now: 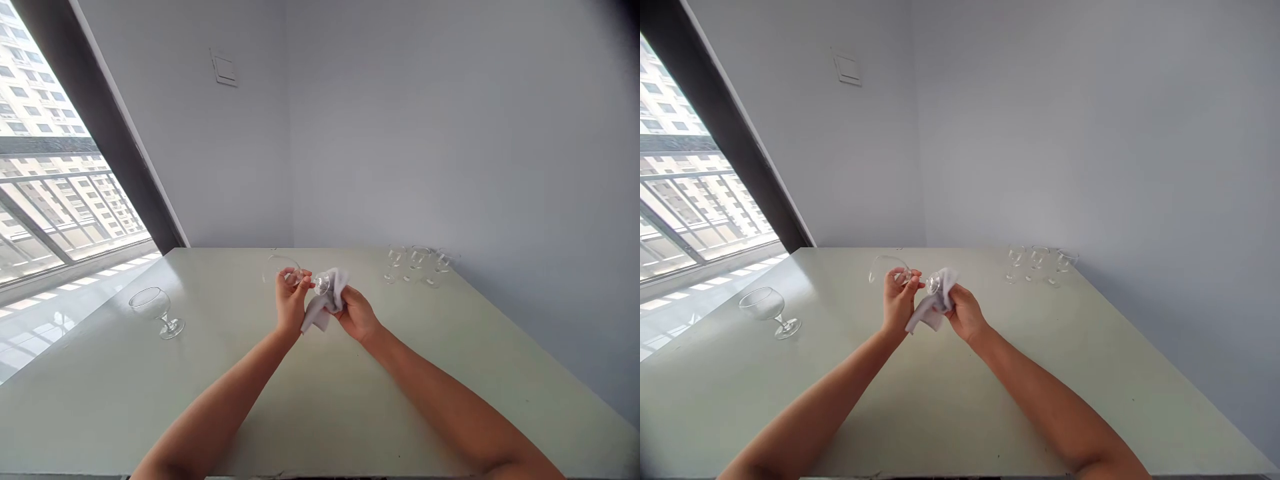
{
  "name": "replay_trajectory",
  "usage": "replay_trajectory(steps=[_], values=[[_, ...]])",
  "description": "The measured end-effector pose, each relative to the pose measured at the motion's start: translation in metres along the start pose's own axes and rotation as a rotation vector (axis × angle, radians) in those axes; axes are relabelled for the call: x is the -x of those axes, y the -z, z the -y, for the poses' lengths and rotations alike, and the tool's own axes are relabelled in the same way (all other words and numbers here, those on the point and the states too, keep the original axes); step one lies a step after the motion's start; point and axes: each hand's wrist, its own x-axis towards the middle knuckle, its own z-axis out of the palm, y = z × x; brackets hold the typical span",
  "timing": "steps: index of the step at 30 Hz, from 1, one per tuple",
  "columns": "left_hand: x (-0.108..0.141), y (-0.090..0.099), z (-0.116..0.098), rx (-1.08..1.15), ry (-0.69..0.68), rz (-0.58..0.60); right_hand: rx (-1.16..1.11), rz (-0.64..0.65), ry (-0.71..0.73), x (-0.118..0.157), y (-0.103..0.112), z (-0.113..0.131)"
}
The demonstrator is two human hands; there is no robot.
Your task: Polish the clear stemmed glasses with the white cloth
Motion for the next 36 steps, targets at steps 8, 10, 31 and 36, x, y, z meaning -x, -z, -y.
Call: replay_trajectory(steps=[8,10,31,36], values=[[0.033,-0.009,0.018,-0.046,-0.042,0.004,0.536,-0.187,0.164,0.016,-0.008,-0.028],[0.028,-0.006,0.018,-0.013,-0.031,-0.008,0.672,-0.193,0.222,0.013,-0.006,-0.033],[-0.002,0.000,0.017,0.265,0.298,-0.011,0.330,-0.029,-0.003,-0.003,0.007,-0.043],[-0.012,0.009,0.002,-0.147,-0.004,0.019,1.146,0.289,-0.035,0.001,0.015,-0.030]])
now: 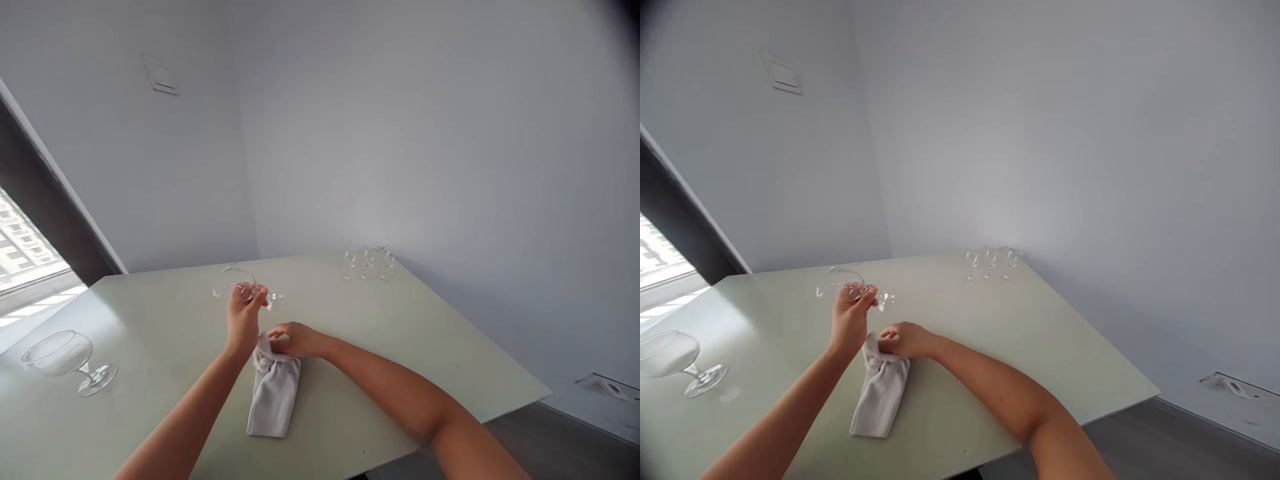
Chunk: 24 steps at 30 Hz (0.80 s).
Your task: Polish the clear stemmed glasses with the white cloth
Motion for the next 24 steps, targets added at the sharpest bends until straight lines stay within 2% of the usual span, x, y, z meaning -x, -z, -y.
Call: replay_trajectory(steps=[2,3,4,6,9,13,16,20,24], values=[[-0.002,0.004,-0.001,-0.174,-0.039,-0.004,0.362,-0.136,0.004,0.004,0.013,0.003],[-0.002,0.005,0.000,-0.245,-0.039,-0.003,0.463,-0.233,0.007,0.005,0.019,0.006],[0.000,0.005,0.002,-0.302,-0.027,0.003,0.505,-0.324,0.023,0.006,0.025,0.008],[0.005,0.001,0.007,-0.346,0.020,0.050,0.462,-0.410,0.110,0.005,0.032,0.012],[0.015,-0.009,0.017,-0.267,0.101,0.157,0.328,-0.384,0.200,0.002,0.032,0.014],[0.021,-0.015,0.031,-0.278,0.118,0.222,0.270,-0.374,0.156,-0.005,0.029,0.005],[0.023,-0.014,0.040,-0.337,0.132,0.262,0.269,-0.384,0.154,-0.009,0.036,-0.005],[0.028,-0.003,0.046,-0.451,0.135,0.302,0.256,-0.440,0.092,-0.014,0.056,-0.023],[0.029,0.020,0.056,-0.516,0.145,0.306,0.267,-0.557,-0.030,-0.019,0.086,-0.050]])
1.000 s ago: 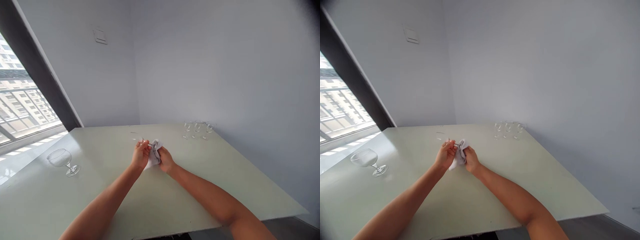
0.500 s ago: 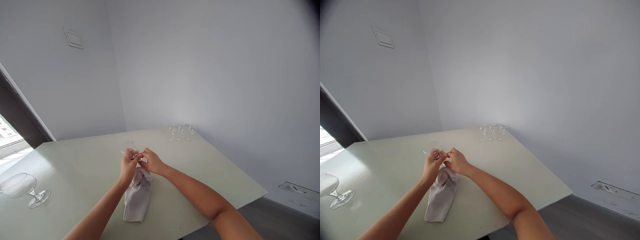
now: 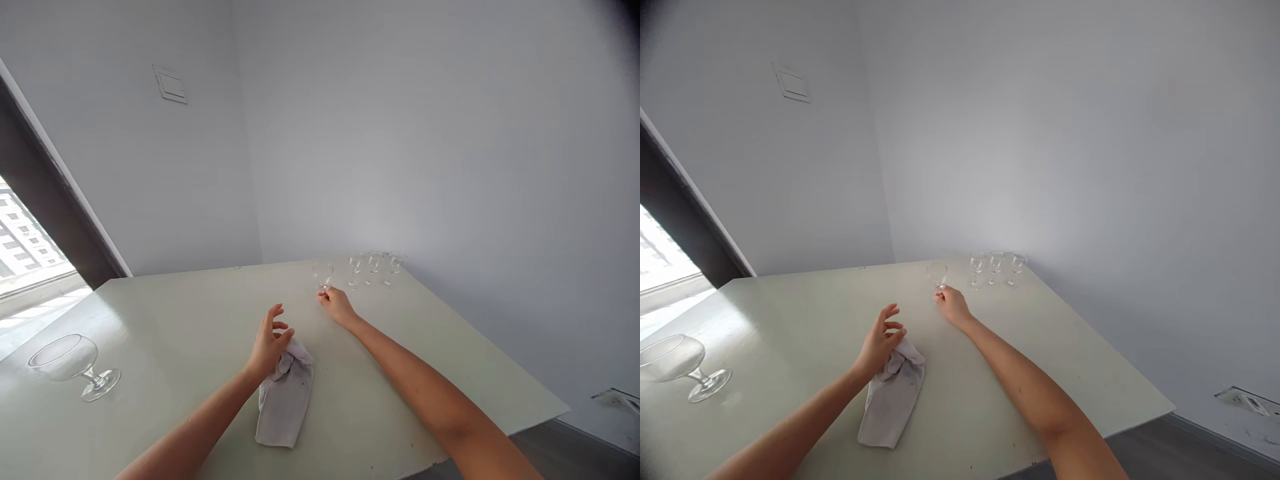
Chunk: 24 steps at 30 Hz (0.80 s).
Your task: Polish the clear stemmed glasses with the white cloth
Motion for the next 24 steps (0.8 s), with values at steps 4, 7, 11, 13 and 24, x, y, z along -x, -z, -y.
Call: replay_trajectory(steps=[4,7,11,13,24], values=[[0.003,0.008,0.022,-0.040,0.060,-0.029,0.055,-0.061,-0.135,-0.020,0.010,-0.032],[0.005,0.007,0.027,-0.053,0.067,-0.037,0.083,-0.075,-0.205,-0.032,0.009,-0.045],[0.006,0.006,0.024,-0.047,0.086,-0.033,0.122,-0.091,-0.280,-0.045,0.001,-0.052],[0.006,0.006,0.023,-0.055,0.091,-0.032,0.142,-0.097,-0.304,-0.051,-0.002,-0.054],[0.008,0.005,0.022,-0.054,0.062,-0.032,0.198,-0.112,-0.349,-0.067,-0.009,-0.062]])
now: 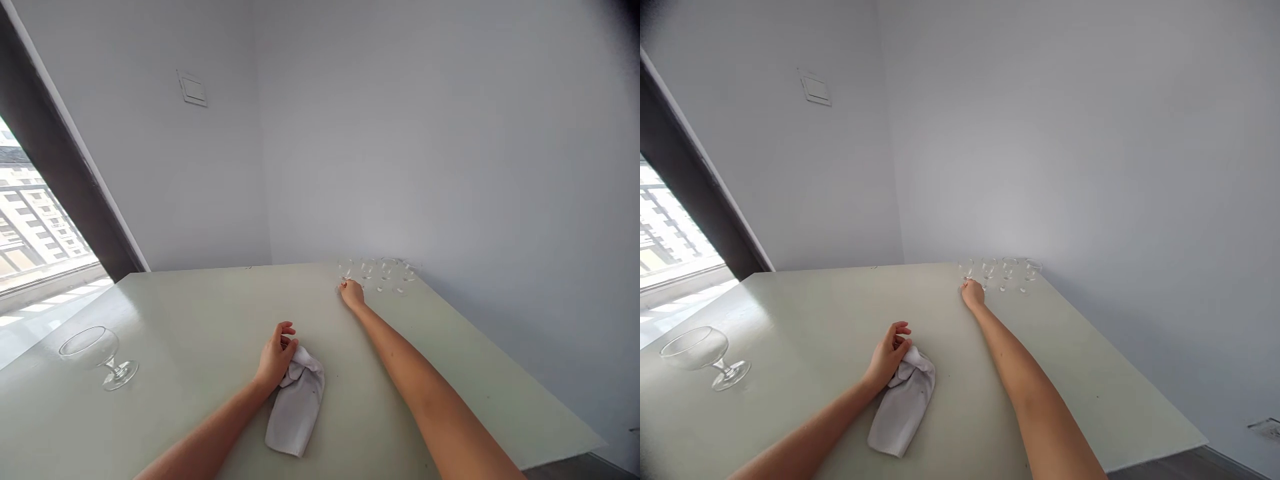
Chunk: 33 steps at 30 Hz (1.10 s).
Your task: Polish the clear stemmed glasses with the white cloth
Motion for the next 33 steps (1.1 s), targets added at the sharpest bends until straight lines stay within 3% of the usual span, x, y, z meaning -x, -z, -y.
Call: replay_trajectory(steps=[6,10,13,16,19,22,25,27,28,33], values=[[0.000,-0.002,0.002,0.082,-0.009,-0.038,-0.063,0.006,-0.015,0.017,0.009,-0.003],[0.005,0.003,-0.014,0.053,-0.204,-0.193,-0.114,0.068,0.032,0.050,0.017,0.003],[0.012,0.015,-0.042,0.019,-0.418,-0.295,-0.159,0.238,0.155,0.087,0.019,0.017],[0.022,0.034,-0.069,0.002,-0.557,-0.388,-0.221,0.492,0.316,0.127,0.020,0.034],[0.027,0.065,-0.077,0.016,-0.594,-0.632,-0.283,0.677,0.471,0.156,0.020,0.043],[0.031,0.112,-0.058,0.075,-0.432,-1.010,-0.304,0.739,0.455,0.170,0.018,0.044],[0.037,0.167,-0.023,0.156,-0.082,-1.264,-0.328,0.738,0.381,0.174,0.015,0.041],[0.041,0.198,-0.001,0.148,0.201,-1.279,-0.387,0.725,0.324,0.174,0.015,0.039],[0.042,0.212,0.009,0.137,0.265,-1.267,-0.431,0.720,0.287,0.174,0.015,0.039],[0.035,0.247,0.035,0.099,0.358,-1.074,-0.819,0.751,-0.028,0.174,0.017,0.040]])
